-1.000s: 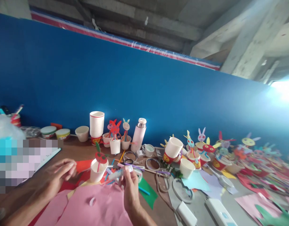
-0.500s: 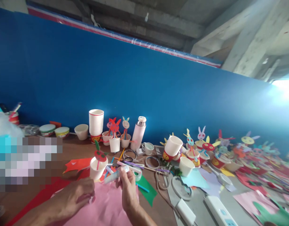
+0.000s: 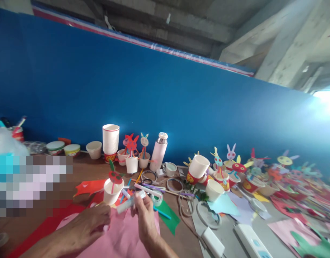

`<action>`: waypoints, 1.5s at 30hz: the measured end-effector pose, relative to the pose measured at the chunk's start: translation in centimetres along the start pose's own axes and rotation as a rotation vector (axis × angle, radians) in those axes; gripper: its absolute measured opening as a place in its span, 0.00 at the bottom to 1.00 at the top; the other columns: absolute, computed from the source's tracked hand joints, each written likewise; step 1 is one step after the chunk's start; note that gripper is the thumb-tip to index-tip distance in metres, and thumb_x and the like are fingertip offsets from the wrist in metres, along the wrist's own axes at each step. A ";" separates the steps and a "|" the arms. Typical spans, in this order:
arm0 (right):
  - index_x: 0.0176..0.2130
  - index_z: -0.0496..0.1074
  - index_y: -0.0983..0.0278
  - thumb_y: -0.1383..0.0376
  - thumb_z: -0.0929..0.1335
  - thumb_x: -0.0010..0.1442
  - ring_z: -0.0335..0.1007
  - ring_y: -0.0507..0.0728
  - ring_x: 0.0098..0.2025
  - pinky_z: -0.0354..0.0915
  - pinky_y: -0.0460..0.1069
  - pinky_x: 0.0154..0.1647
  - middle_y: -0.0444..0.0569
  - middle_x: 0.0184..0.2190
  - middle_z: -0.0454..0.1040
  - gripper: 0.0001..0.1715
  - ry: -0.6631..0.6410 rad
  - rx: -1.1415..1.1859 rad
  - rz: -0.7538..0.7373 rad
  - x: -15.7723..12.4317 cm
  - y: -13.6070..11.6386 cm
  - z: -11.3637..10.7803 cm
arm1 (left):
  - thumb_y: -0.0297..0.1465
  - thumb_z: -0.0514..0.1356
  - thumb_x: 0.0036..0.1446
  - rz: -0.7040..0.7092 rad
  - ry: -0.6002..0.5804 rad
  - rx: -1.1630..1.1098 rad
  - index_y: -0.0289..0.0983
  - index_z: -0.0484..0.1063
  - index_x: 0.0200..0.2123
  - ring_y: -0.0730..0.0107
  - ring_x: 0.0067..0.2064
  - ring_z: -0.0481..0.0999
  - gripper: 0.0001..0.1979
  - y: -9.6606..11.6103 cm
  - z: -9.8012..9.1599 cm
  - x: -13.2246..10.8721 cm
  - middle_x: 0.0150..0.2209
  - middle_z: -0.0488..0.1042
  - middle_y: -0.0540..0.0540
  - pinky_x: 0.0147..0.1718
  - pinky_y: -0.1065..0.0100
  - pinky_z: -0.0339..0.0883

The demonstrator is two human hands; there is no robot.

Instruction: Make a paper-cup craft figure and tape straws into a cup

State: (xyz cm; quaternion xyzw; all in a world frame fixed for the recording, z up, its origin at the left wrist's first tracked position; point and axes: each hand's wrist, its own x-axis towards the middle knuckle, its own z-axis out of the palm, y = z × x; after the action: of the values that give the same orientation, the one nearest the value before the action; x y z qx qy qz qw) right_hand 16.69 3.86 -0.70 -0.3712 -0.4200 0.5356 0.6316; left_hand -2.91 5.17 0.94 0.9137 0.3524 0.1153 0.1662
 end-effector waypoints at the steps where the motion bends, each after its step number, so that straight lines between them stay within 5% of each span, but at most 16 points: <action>1: 0.27 0.64 0.65 0.53 0.64 0.58 0.48 0.48 0.19 0.48 0.44 0.22 0.38 0.16 0.56 0.18 -0.002 -0.003 0.003 0.0 0.0 0.0 | 0.20 0.51 0.48 -0.004 -0.001 0.006 0.38 0.66 0.26 0.67 0.35 0.67 0.08 0.0 0.0 0.0 0.31 0.69 0.49 0.32 0.70 0.55; 7: 0.27 0.63 0.64 0.53 0.63 0.59 0.48 0.48 0.18 0.48 0.44 0.21 0.38 0.16 0.55 0.18 -0.020 -0.045 -0.005 -0.1 0.0 0.0 | 0.28 0.48 0.58 -0.030 0.015 -0.085 0.37 0.65 0.23 0.69 0.31 0.67 0.13 0.3 0.1 0.2 0.29 0.69 0.48 0.30 0.70 0.55; 13: 0.30 0.66 0.64 0.53 0.64 0.59 0.56 0.49 0.21 0.56 0.44 0.24 0.40 0.18 0.61 0.16 -0.060 -0.165 -0.129 -0.9 -1.0 0.2 | 0.35 0.53 0.55 -0.221 0.175 -0.514 0.37 0.71 0.22 0.73 0.24 0.63 0.13 1.3 0.4 0.9 0.22 0.67 0.52 0.23 0.73 0.52; 20: 0.33 0.65 0.64 0.55 0.62 0.60 0.64 0.51 0.24 0.62 0.45 0.26 0.43 0.22 0.66 0.14 -0.123 -0.362 -0.218 -1.5 -1.5 -0.1 | 0.40 0.57 0.49 -0.480 0.139 -0.930 0.34 0.71 0.21 0.77 0.15 0.61 0.15 0.5 1.5 1.4 0.14 0.64 0.54 0.14 0.75 0.50; 25: 0.35 0.67 0.62 0.63 0.63 0.59 0.67 0.53 0.29 0.62 0.47 0.32 0.46 0.28 0.71 0.06 -0.179 -0.748 -0.462 -2.0 -2.2 -0.4 | 0.44 0.60 0.45 -0.597 0.078 -1.184 0.34 0.73 0.21 0.76 0.11 0.64 0.18 0.0 1.4 1.6 0.16 0.74 0.47 0.10 0.75 0.53; 29: 0.38 0.67 0.61 0.66 0.64 0.57 0.69 0.54 0.32 0.62 0.47 0.35 0.46 0.31 0.73 0.06 -0.272 -0.944 -0.671 -2.6 -3.0 -0.1 | 0.45 0.60 0.46 -0.628 0.095 -1.259 0.33 0.73 0.21 0.79 0.13 0.66 0.19 0.2 1.4 1.6 0.18 0.76 0.45 0.12 0.78 0.55; 45: 0.38 0.65 0.61 0.64 0.64 0.57 0.68 0.55 0.32 0.60 0.48 0.33 0.46 0.30 0.73 0.06 -0.336 -1.178 -0.766 -2.1 -2.0 -0.3 | 0.36 0.61 0.49 -0.597 0.112 -1.583 0.30 0.75 0.30 0.65 0.28 0.77 0.13 1.0 1.0 1.3 0.26 0.78 0.42 0.25 0.69 0.69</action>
State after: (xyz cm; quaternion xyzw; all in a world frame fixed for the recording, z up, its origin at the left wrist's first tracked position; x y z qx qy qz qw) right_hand 17.55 1.52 0.73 -0.3892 -0.8311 0.0111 0.3970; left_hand -1.05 5.13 0.49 0.3897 0.4019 0.3243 0.7626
